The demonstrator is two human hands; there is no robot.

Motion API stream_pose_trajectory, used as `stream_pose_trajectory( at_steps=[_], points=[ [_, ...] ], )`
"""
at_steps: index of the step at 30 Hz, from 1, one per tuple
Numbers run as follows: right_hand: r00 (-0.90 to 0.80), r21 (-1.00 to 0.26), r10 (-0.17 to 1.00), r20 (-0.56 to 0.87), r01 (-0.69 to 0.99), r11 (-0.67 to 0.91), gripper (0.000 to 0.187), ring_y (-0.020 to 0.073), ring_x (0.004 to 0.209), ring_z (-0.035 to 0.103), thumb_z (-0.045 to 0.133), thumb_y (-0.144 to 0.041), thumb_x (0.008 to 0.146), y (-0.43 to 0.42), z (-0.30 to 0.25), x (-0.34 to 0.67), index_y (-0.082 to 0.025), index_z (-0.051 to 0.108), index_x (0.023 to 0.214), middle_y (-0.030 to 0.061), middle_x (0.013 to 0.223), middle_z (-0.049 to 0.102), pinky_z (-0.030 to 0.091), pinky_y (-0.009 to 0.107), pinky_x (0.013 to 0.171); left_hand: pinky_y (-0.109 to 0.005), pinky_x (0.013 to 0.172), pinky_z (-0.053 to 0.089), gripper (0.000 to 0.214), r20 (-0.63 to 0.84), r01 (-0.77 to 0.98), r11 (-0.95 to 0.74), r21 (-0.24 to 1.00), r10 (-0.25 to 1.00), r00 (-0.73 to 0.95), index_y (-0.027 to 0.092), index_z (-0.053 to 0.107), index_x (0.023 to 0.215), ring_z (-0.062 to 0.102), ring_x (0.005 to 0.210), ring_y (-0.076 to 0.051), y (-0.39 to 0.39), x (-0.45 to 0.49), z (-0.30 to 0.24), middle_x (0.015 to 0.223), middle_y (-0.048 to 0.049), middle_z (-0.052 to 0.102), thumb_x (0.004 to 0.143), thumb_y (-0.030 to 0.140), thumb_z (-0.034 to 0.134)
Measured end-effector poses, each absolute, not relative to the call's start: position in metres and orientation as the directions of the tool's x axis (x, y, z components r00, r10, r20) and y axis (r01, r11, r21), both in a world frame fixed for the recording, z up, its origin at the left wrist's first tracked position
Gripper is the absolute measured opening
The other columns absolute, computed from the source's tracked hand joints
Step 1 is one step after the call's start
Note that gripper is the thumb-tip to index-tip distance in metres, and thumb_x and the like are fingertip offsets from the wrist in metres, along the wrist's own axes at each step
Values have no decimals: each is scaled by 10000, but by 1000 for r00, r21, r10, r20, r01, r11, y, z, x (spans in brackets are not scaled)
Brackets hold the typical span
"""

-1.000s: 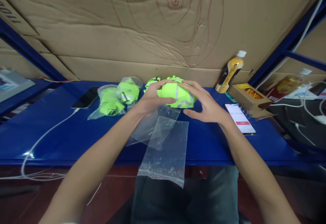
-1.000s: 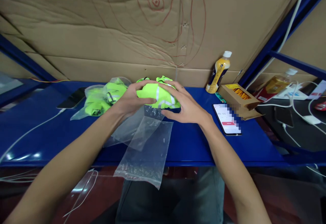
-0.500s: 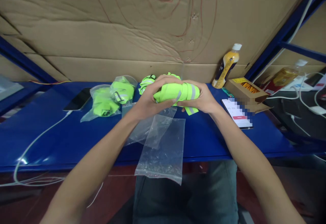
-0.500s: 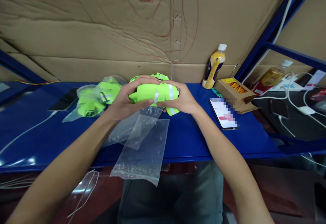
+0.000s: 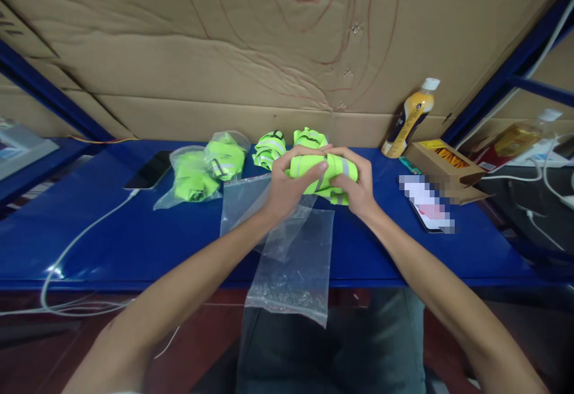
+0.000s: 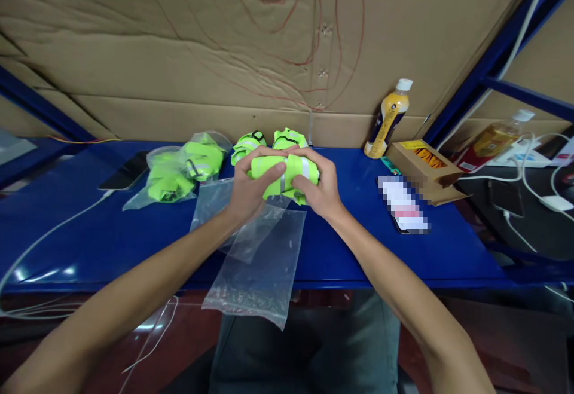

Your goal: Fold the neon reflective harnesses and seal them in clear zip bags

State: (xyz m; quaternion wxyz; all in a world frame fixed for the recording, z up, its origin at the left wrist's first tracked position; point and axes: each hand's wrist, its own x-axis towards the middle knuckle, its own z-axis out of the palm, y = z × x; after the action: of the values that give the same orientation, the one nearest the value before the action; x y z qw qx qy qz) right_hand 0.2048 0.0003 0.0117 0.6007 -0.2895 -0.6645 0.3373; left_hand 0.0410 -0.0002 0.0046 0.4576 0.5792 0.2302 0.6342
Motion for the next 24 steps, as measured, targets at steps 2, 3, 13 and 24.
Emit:
stream_pose_trajectory(
  at_steps=[2, 3, 13, 24],
  points=[
    [-82, -780, 779, 622, 29, 625, 272, 286, 1053, 737, 750, -520, 907, 1, 9, 206, -261, 774, 986, 41, 1076, 810, 557, 434, 978, -406, 1030, 614, 400, 506, -249, -473, 845, 858, 86, 260, 800, 1056, 752, 1151, -250, 0, 43, 1, 1165, -55, 799, 817, 513, 997],
    [-67, -779, 781, 621, 64, 624, 330, 280, 1047, 734, 692, -582, 974, 2, 7, 207, -260, 768, 978, 45, 1074, 809, 547, 423, 965, -384, 986, 614, 437, 495, -222, -468, 855, 865, 85, 260, 804, 1072, 741, 1115, -241, 0, 44, 0, 1168, -52, 789, 787, 515, 1015],
    [-22, -732, 810, 587, 412, 542, 542, 215, 782, 580, 386, -712, 1120, 12, 7, 211, -260, 558, 875, 28, 815, 635, 431, 366, 764, -346, 905, 581, 638, 474, -121, -462, 879, 874, 105, 243, 814, 1165, 693, 1084, -238, 4, 40, 3, 1257, -63, 772, 627, 448, 1088],
    [-108, -959, 981, 163, -250, 132, 683, 250, 905, 730, 539, -924, 921, 16, 3, 186, -292, 644, 1157, 55, 1047, 765, 616, 393, 751, -429, 1056, 591, 236, 834, 315, -818, 482, 538, 121, 269, 847, 1140, 748, 1111, -273, 8, 20, 11, 1184, -68, 808, 924, 349, 900]
  ],
)
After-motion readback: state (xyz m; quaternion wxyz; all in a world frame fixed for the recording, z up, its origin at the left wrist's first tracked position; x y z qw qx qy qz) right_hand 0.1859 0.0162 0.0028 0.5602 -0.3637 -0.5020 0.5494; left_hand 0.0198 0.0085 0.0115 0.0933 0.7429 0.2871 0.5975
